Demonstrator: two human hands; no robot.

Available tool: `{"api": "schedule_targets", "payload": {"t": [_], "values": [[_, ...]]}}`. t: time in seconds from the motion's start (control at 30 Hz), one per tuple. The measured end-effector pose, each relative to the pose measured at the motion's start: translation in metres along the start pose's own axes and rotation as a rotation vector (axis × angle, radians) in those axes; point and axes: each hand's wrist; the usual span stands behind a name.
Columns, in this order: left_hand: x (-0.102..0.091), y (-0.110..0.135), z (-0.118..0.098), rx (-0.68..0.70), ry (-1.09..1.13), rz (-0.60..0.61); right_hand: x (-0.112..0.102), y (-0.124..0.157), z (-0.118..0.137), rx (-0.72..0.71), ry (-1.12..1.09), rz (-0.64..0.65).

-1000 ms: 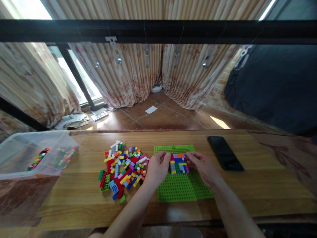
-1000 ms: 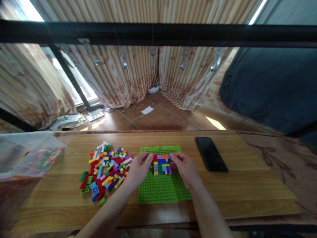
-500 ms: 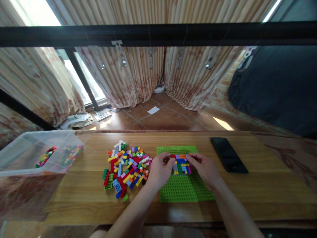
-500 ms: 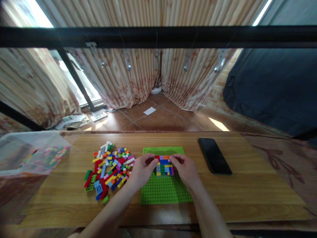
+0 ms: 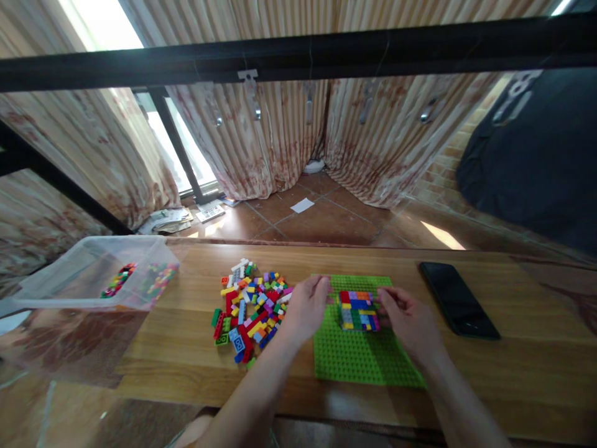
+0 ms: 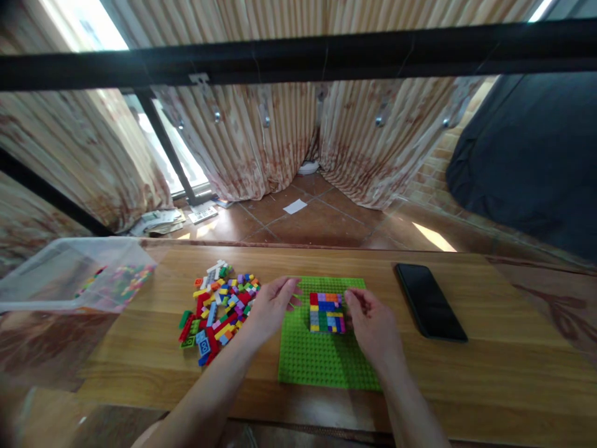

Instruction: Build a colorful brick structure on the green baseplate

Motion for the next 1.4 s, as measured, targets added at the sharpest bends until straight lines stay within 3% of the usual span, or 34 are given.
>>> {"api": "schedule_targets", "payload": {"t": [0.1,0.2,0.27,0.43,0.67,0.77,0.9,1.07,1.4], "values": [[-0.03,0.0,-0.021,0.02,0.104,-0.177,0.001,0.007,0.011,-0.238,0.212,-0.245],[-0.06,0.003,-0.035,0.032,0.228,-0.345,0.012,0.025,0.029,-0.488,0.18,-0.374],[-0.072,0.005,-0.037,0.027,0.28,-0.417,0.025,0.04,0.04,-0.612,0.169,-0.314],[-0.08,0.008,-0.035,0.026,0.325,-0.421,0.06,0.065,0.051,-0.835,0.141,0.127],[-0.087,0.013,-0.036,0.034,0.328,-0.392,0.083,0.07,0.04,-0.739,0.206,0.377],[-0.089,0.015,-0.037,0.038,0.334,-0.393,0.093,0.077,0.036,-0.781,0.26,0.433],[-0.089,0.017,-0.038,0.026,0.328,-0.402,0.108,0.085,0.035,-0.821,0.36,0.381],[-0.089,0.017,-0.037,0.014,0.323,-0.404,0.122,0.088,0.038,-0.764,0.471,0.303],[-0.091,0.019,-0.037,0.027,0.277,-0.389,0.126,0.083,0.041,-0.812,0.425,0.281]]}}
Point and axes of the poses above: each hand's wrist, its own y-axis away from the middle knuckle, its own x-axis out of the palm, z = x × y, and after that the axes turned 4 degrees about -x, right-handed
